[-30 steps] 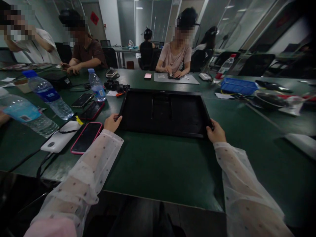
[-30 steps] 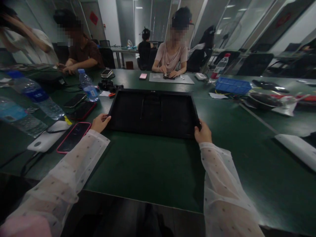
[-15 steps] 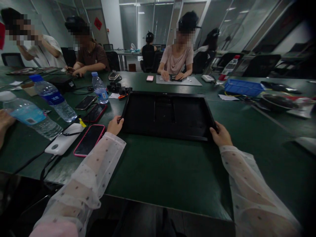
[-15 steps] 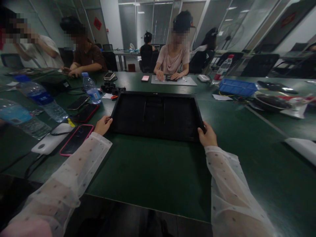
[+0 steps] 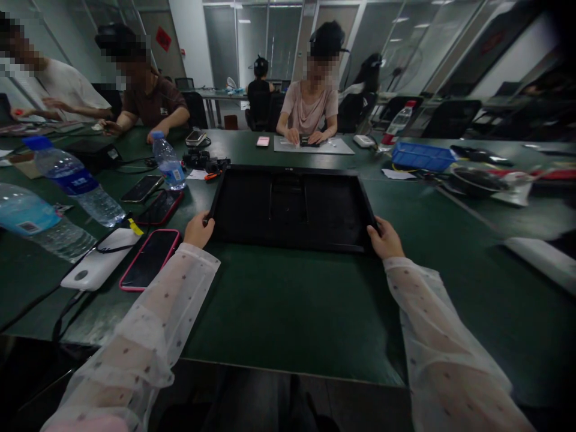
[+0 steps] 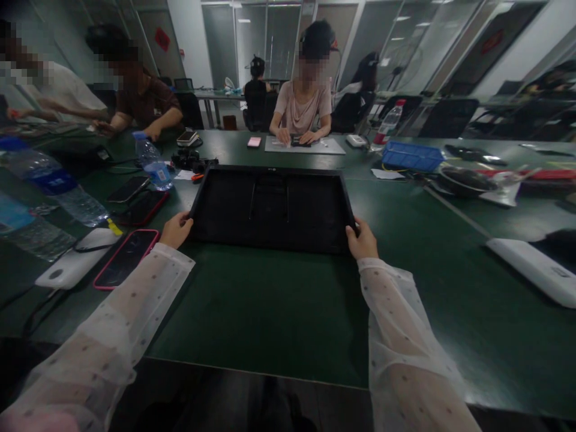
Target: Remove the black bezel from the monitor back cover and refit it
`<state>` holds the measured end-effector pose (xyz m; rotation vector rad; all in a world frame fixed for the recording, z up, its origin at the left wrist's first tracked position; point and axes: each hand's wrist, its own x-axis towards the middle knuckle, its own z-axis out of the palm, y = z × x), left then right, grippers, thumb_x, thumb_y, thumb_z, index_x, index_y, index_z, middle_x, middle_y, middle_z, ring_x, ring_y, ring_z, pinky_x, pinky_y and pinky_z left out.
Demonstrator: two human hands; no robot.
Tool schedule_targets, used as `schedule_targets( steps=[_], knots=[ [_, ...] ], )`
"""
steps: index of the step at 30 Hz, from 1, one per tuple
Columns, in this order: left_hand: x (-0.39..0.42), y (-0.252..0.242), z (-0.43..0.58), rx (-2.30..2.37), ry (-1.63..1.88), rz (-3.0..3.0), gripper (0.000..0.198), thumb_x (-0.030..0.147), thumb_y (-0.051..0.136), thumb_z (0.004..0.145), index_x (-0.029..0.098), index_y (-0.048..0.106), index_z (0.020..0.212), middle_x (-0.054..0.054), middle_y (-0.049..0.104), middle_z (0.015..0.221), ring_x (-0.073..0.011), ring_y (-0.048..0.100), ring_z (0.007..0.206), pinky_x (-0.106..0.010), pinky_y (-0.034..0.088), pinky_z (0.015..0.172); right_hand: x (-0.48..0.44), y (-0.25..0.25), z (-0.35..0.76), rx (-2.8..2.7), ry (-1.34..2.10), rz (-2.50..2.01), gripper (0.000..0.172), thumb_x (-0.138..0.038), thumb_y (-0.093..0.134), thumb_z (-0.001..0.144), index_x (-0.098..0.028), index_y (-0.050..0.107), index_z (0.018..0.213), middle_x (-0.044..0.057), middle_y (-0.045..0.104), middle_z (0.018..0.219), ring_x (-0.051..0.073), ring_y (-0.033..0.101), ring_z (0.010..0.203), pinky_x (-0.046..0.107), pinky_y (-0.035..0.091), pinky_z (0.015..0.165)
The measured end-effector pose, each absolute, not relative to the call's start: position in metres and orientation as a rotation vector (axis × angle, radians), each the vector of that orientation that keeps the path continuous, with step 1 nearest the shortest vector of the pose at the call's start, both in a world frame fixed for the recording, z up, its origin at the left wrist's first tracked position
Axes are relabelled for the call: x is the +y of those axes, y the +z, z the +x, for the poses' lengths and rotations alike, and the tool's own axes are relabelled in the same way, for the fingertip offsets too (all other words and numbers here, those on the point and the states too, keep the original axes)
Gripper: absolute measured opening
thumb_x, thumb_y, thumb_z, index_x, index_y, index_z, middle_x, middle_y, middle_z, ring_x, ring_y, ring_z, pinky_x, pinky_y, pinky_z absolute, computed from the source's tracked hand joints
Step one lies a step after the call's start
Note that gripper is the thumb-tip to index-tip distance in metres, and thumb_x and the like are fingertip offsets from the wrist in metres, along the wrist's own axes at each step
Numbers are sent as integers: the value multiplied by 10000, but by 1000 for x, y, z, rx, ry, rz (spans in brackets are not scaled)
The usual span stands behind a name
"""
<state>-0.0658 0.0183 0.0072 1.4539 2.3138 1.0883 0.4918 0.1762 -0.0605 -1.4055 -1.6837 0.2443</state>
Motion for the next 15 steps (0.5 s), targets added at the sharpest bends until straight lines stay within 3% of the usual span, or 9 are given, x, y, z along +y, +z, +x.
schedule_targets(
  steps=[4,10,15],
  knots=[
    [18,6,-68,2308,1068,1470,451,294,553,936,183,726,1337,-105,767,1286,-263,720,1160,-382,523,1089,175,-61,489,-1576,295,-1492,543,-485,609,866,-227,666,1340,136,747,1185,341,718,1143,590,535,1111],
    [17,6,-65,2372,1008,1579,481,352,532,978,109,687,1362,-182,709,1345,-306,691,1181,-433,498,1121,177,-62,490,-1577,324,-1528,588,-434,606,862,-197,640,1400,170,707,1338,360,682,1258,600,496,1155],
    [15,5,-61,2387,1049,1672,455,376,558,967,138,688,1333,-183,676,1342,-315,661,1233,-433,485,1139,175,-59,489,-1597,337,-1525,597,-398,588,873,-185,620,1430,177,691,1385,362,669,1296,590,490,1169]
  ],
)
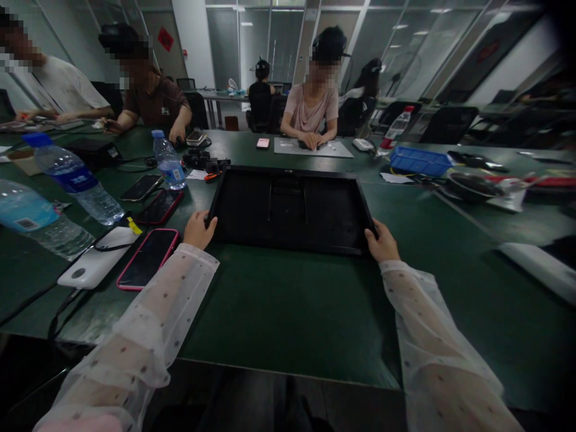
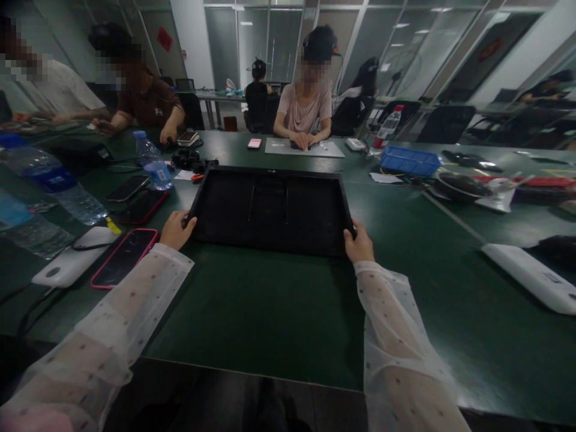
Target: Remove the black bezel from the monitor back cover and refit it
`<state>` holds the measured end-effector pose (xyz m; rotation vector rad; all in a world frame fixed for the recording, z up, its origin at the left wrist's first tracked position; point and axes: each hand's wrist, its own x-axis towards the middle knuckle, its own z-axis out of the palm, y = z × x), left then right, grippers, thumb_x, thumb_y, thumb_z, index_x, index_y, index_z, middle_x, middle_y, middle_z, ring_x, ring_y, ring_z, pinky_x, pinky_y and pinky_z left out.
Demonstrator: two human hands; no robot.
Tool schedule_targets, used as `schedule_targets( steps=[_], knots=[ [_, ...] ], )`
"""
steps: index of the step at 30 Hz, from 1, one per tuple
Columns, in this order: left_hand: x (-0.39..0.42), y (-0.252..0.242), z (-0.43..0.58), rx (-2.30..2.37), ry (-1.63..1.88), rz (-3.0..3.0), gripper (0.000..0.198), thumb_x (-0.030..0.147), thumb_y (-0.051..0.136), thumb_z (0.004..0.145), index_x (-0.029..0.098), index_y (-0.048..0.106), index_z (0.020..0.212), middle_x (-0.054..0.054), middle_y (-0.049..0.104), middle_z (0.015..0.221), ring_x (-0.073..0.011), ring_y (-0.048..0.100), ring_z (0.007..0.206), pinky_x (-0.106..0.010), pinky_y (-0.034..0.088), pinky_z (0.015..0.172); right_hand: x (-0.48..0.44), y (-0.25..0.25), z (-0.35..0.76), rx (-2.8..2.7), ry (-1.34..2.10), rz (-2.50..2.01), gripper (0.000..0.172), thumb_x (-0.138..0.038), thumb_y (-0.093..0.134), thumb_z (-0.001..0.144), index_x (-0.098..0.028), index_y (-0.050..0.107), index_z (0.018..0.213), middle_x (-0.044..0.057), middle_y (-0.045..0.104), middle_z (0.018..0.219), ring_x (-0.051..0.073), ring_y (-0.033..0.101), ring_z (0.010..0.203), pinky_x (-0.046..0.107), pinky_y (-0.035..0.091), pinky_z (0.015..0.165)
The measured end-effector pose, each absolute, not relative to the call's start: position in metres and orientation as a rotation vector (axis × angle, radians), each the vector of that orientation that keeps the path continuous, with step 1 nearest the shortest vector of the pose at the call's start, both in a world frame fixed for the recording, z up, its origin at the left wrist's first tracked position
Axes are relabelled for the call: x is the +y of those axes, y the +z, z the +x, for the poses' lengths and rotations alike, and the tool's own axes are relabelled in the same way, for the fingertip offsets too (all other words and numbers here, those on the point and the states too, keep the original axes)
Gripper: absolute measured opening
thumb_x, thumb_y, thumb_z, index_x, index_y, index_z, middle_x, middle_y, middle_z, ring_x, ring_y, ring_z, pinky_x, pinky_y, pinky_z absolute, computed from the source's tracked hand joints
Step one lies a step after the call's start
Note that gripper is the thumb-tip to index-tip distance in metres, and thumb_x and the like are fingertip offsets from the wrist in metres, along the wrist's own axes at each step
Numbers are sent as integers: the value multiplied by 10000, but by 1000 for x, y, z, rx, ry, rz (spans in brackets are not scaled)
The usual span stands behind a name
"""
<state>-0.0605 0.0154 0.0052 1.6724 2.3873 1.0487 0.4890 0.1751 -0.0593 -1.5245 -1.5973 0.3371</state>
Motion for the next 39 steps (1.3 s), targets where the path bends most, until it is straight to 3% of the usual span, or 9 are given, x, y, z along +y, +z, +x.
schedule_targets(
  steps=[16,23,25,29,34,39],
  knots=[
    [14,4,-66,2321,960,1747,434,283,564,987,152,653,1391,-164,720,1368,-321,692,1227,-483,526,1108,179,-64,492,-1580,288,-1534,562,-418,607,851,-203,658,1367,156,730,1297,353,686,1232,574,500,1151],
    [19,-1,-73,2324,919,1727,466,255,592,990,63,623,1414,-215,702,1365,-335,687,1184,-526,516,1101,168,-49,480,-1605,322,-1532,579,-362,568,854,-149,637,1388,189,706,1348,349,657,1290,578,485,1176],
    [20,-3,-72,2338,953,1741,449,274,583,990,82,640,1392,-213,708,1336,-340,683,1184,-528,513,1105,168,-49,480,-1587,324,-1539,578,-352,574,852,-152,633,1391,187,704,1350,348,659,1292,579,479,1183],
    [19,-8,-64,2363,1218,1874,476,413,648,957,190,662,1377,-187,647,1417,-386,562,1371,-605,439,1181,169,-50,481,-1561,337,-1549,575,-342,599,847,-160,633,1392,188,701,1343,357,661,1291,588,466,1190],
    [14,-11,-52,2180,1147,2090,551,575,738,893,292,698,1364,-137,540,1575,-410,463,1460,-653,424,1185,166,-48,481,-1565,370,-1540,535,-366,590,861,-171,654,1355,177,726,1237,361,679,1247,608,480,1170],
    [18,-9,-57,2114,1343,2090,461,532,661,964,246,708,1323,-148,590,1525,-337,541,1424,-576,413,1226,169,-51,483,-1552,363,-1510,526,-362,600,846,-177,649,1336,165,742,1169,345,702,1189,604,506,1141]
  ],
)
